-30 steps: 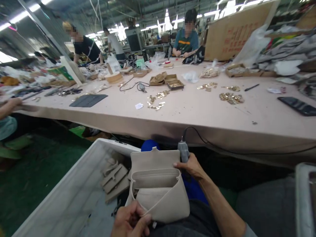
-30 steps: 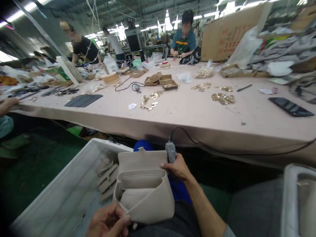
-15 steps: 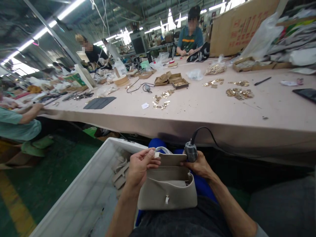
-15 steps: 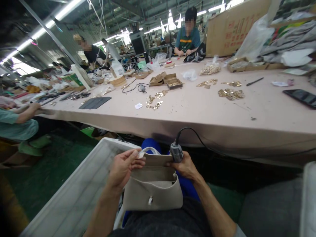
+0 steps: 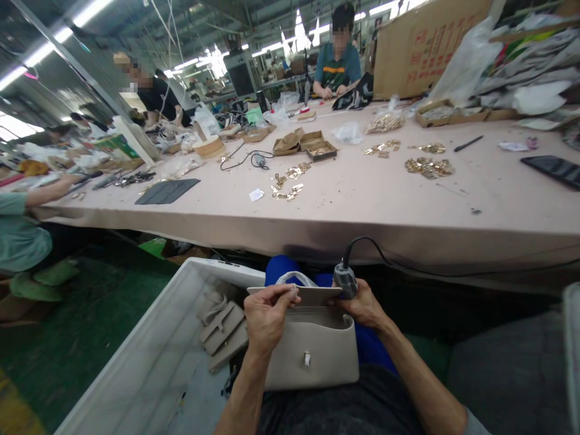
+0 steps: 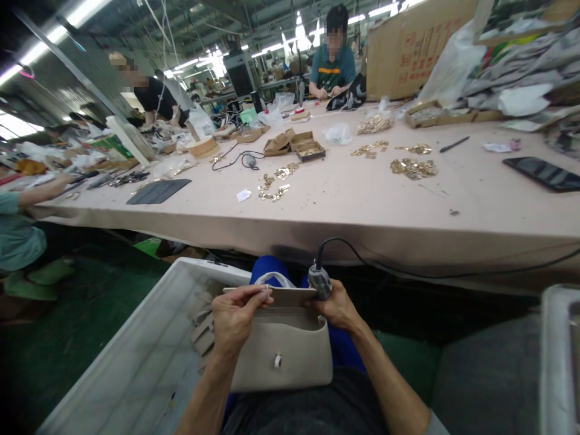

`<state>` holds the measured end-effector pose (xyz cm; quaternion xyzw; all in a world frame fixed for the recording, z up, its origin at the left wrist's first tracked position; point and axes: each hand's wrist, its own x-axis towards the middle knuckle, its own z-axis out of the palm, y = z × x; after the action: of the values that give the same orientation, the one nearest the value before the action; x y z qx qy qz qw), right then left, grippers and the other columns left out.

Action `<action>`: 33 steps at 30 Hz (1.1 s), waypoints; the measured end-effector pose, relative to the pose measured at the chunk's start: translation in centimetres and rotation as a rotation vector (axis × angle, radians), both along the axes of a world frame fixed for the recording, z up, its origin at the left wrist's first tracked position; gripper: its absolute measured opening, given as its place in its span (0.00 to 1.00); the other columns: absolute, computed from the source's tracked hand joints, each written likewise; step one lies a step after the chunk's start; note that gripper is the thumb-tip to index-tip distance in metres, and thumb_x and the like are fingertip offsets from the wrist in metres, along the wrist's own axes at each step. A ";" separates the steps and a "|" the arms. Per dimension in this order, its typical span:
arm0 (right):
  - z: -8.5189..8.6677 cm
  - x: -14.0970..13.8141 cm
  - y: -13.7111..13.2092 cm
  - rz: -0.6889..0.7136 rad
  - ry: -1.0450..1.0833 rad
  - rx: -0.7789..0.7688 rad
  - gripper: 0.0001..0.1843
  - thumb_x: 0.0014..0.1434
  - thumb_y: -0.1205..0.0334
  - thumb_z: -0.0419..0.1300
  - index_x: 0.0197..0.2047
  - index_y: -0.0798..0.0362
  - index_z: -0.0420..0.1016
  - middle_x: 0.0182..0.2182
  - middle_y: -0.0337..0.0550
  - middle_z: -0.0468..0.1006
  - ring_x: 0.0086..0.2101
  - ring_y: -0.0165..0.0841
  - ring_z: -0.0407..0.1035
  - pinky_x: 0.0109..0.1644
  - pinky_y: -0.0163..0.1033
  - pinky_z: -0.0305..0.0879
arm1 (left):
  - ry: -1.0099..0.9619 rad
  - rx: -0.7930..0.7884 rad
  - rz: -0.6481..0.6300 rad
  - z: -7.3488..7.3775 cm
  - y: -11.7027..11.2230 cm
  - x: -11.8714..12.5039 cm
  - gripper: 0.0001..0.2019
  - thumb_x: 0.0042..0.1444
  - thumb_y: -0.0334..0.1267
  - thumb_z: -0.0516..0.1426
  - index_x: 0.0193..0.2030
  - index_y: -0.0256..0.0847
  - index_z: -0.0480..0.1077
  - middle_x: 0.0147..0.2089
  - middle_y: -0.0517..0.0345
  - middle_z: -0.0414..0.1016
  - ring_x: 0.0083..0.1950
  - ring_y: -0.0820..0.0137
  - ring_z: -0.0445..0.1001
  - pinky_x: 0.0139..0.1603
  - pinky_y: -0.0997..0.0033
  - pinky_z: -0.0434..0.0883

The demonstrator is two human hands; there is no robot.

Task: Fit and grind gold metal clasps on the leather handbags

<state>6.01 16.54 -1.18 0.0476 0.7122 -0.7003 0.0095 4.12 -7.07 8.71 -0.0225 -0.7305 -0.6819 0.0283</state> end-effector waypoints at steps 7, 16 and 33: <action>-0.4 -0.1 -0.1 -0.002 -0.025 -0.008 0.21 0.44 0.55 0.77 0.37 0.56 0.77 0.30 0.39 0.76 0.32 0.35 0.68 0.37 0.38 0.66 | 0.443 -0.285 0.257 4.3 -2.3 -2.5 0.04 0.60 0.40 0.67 0.38 0.44 0.83 0.43 0.53 0.84 0.44 0.61 0.82 0.47 0.64 0.79; -0.6 -0.1 -0.3 -0.045 -0.104 0.002 0.22 0.42 0.55 0.78 0.36 0.57 0.77 0.29 0.39 0.76 0.31 0.34 0.68 0.35 0.37 0.66 | 0.062 -0.412 0.146 1.9 -2.1 -5.6 0.23 0.60 0.54 0.64 0.50 0.34 0.81 0.25 0.55 0.78 0.22 0.69 0.74 0.23 0.74 0.71; 2.1 -0.7 3.0 -0.203 -0.062 0.134 0.14 0.55 0.54 0.70 0.39 0.55 0.77 0.28 0.41 0.79 0.23 0.32 0.70 0.28 0.36 0.70 | -0.378 0.306 0.142 -6.7 0.8 -1.9 0.29 0.34 0.45 0.77 0.41 0.28 0.81 0.33 0.43 0.85 0.28 0.61 0.83 0.30 0.69 0.83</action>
<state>5.27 19.49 0.87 0.1416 0.7482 -0.6468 -0.0426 2.27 -6.32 1.97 0.1611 -0.6110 -0.7729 -0.0579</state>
